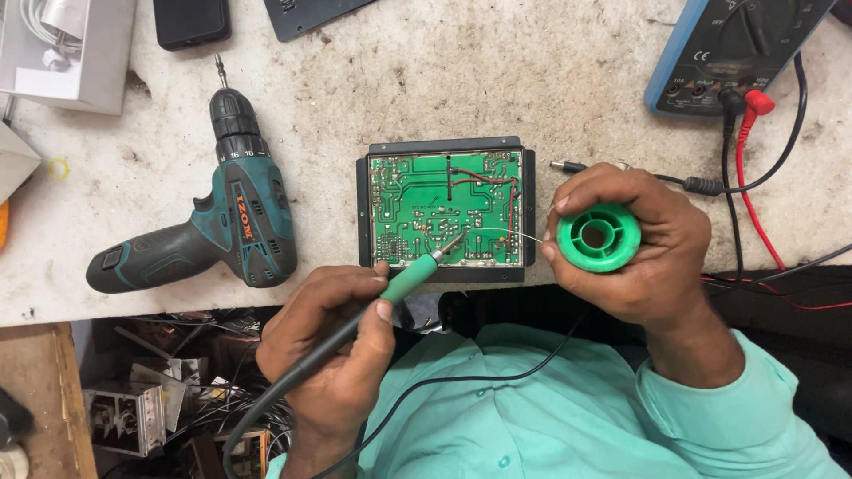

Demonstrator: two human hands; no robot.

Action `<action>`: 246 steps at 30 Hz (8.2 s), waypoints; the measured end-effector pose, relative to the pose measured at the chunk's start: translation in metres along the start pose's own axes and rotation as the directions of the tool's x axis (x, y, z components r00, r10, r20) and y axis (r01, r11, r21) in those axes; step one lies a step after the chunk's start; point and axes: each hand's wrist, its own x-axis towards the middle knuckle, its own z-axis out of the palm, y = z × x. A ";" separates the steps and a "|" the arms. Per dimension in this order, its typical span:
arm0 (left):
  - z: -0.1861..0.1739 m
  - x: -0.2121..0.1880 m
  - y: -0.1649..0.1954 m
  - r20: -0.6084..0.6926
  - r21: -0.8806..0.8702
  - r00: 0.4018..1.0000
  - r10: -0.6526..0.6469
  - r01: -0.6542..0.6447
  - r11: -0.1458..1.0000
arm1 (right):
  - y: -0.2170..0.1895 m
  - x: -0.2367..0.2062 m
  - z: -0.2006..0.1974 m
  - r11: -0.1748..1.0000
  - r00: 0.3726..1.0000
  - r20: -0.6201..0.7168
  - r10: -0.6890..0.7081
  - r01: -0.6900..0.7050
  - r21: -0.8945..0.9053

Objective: The person solders components on a green circuit board mounted in a frame, holding a soldering iron in one hand and a solder spool in the other. They then use a blue desoldering pump on the board joints, reposition the board, and continue soldering before setting it down and handling a small component.

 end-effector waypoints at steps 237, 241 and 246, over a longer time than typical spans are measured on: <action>-0.005 0.011 0.005 -0.019 0.209 1.000 -0.025 0.028 0.978 | -0.005 0.025 0.017 0.918 0.984 0.086 -0.158 0.179 -0.353; -0.006 0.013 0.007 -0.007 0.218 1.000 -0.015 0.016 0.976 | -0.005 0.025 0.017 0.922 0.984 0.089 -0.155 0.177 -0.344; -0.006 0.013 0.008 0.001 0.211 1.000 -0.030 0.029 0.977 | -0.005 0.025 0.017 0.915 0.984 0.088 -0.156 0.177 -0.363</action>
